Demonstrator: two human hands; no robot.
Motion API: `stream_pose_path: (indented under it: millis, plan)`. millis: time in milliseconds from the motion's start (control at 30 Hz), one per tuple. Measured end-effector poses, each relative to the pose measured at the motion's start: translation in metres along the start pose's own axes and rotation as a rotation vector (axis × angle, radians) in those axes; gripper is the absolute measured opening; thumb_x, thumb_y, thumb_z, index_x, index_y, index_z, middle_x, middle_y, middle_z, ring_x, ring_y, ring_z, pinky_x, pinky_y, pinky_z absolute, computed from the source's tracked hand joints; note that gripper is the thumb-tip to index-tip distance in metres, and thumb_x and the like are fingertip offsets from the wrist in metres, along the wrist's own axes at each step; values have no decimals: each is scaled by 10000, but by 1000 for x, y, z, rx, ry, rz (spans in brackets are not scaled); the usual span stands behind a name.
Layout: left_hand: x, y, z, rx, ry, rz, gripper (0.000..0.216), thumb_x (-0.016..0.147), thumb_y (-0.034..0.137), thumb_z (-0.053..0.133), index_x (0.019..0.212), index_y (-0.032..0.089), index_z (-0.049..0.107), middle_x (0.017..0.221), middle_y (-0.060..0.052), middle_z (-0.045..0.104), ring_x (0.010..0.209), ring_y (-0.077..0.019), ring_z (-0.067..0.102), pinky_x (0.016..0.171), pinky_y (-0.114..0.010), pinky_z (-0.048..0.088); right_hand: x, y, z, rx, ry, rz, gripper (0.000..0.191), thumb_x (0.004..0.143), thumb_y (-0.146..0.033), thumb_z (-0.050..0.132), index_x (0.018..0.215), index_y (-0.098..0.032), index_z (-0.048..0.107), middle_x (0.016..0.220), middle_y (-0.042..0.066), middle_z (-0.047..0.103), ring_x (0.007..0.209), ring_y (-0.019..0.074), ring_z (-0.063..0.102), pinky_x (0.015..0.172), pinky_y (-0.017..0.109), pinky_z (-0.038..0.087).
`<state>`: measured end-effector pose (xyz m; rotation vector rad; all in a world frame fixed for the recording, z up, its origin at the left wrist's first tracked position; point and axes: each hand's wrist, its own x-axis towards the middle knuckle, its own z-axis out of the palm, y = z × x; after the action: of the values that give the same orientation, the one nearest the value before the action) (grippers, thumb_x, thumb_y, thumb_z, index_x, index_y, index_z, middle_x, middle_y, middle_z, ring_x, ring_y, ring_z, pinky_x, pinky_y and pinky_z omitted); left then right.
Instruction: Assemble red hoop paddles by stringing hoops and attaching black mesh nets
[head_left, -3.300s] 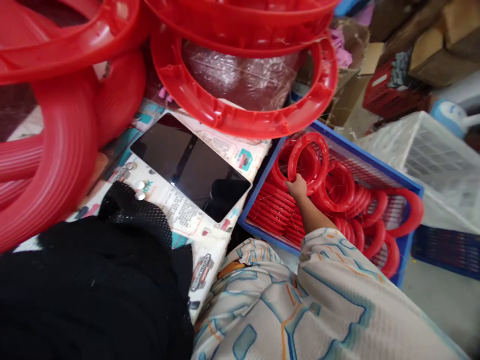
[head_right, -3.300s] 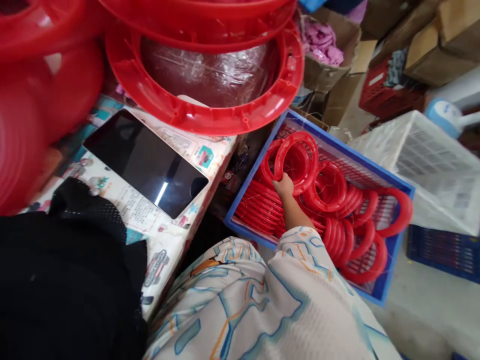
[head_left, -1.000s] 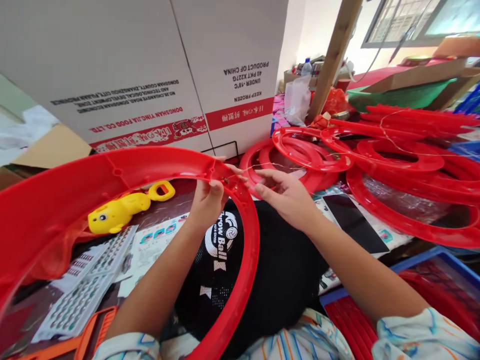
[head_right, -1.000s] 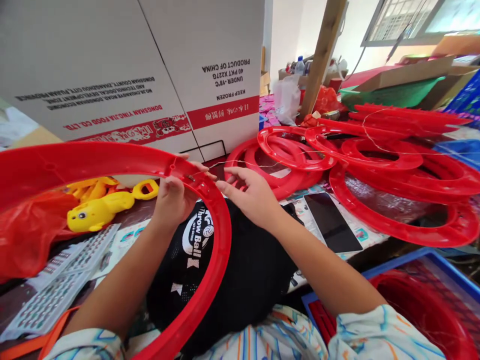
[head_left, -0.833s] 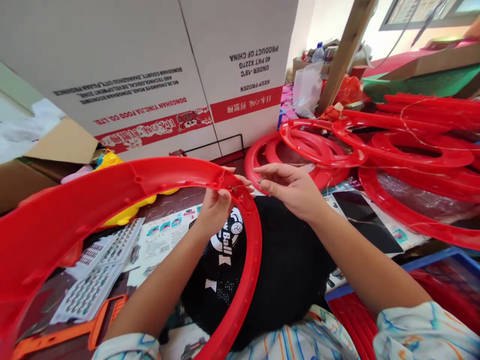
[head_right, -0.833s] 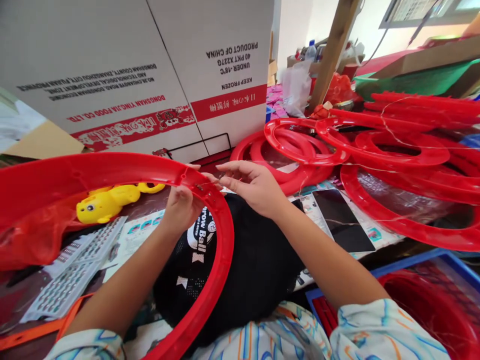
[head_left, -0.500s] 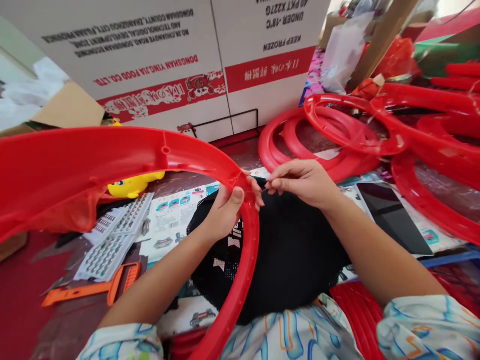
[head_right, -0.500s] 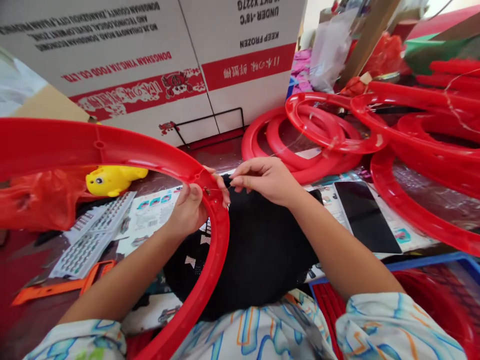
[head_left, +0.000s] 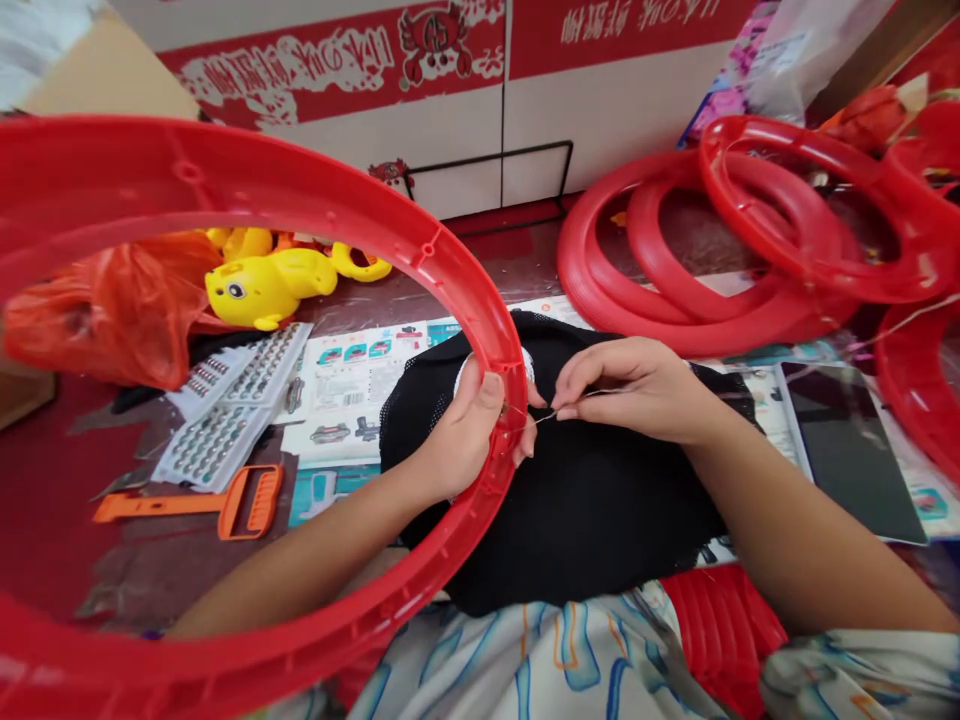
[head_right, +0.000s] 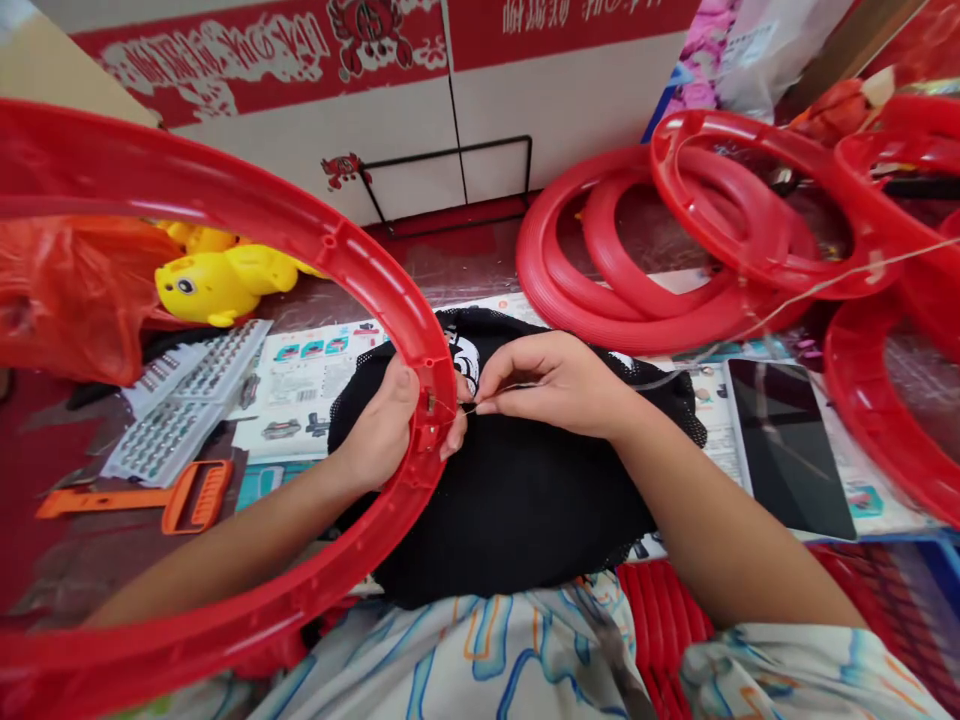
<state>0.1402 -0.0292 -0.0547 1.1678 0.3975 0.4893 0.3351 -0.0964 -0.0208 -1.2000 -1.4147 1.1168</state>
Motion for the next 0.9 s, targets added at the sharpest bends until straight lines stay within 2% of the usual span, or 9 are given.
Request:
stream_pose_path:
  millis: [100,233,333,433,500,567,633,733,900]
  plan:
    - [-5,-3,1,-60,34,-78,388,954,622,393,1124,283,311,866,38,595,490,-92,569,444,-224,471,0,-3,4,-70,-78,-95,76,759,-113,734,741,-185,720,771,3,733,708,110,706,660,194,576]
    - [-7,-1,2,-22,-16,-189,533,953,648,353,1307,260,256,669,51,574,465,-110,531,460,-221,459,3,-6,12,-279,-101,-334,138,848,-107,635,788,-208,706,801,5,742,774,116,712,705,219,584]
    - [-5,-2,3,34,-62,-241,643,937,699,283,1383,240,230,614,44,557,459,-121,521,462,-223,454,5,-3,17,-402,-36,-451,146,879,-130,618,821,-231,706,809,-1,739,807,125,704,742,254,586]
    - [-4,-3,4,-34,-105,-244,732,861,807,242,1365,275,270,771,17,571,478,-112,536,443,-234,458,5,4,21,-505,94,-470,133,862,-141,647,801,-240,712,805,-9,708,780,119,682,692,244,569]
    - [-4,-3,3,-100,-115,-247,710,839,826,302,1299,286,319,871,6,557,500,-102,543,432,-231,450,4,8,23,-538,176,-426,115,848,-155,670,779,-235,716,808,-11,672,715,99,651,610,214,535]
    - [-5,-1,1,-139,-129,-271,606,849,712,499,1255,297,324,918,10,547,529,-97,561,439,-217,447,4,11,24,-549,215,-399,97,841,-163,686,778,-227,723,810,-15,642,670,78,618,566,196,499]
    - [-6,2,0,-114,-160,-301,599,825,457,655,1278,318,288,950,14,552,566,-96,587,468,-209,465,4,11,24,-558,220,-413,77,846,-192,697,782,-224,727,802,-17,628,671,76,604,584,202,491]
    - [-6,8,1,-16,-179,-351,650,806,227,626,1312,311,228,851,37,549,561,-99,587,486,-208,482,2,10,25,-588,210,-433,104,875,-253,679,783,-232,725,794,-12,631,697,95,598,632,236,500]
    - [-4,13,7,58,-160,-376,304,858,205,486,1113,231,323,700,68,509,497,-95,565,446,-195,473,0,10,26,-643,208,-418,135,884,-211,634,778,-229,714,794,-2,627,705,117,580,646,275,498]
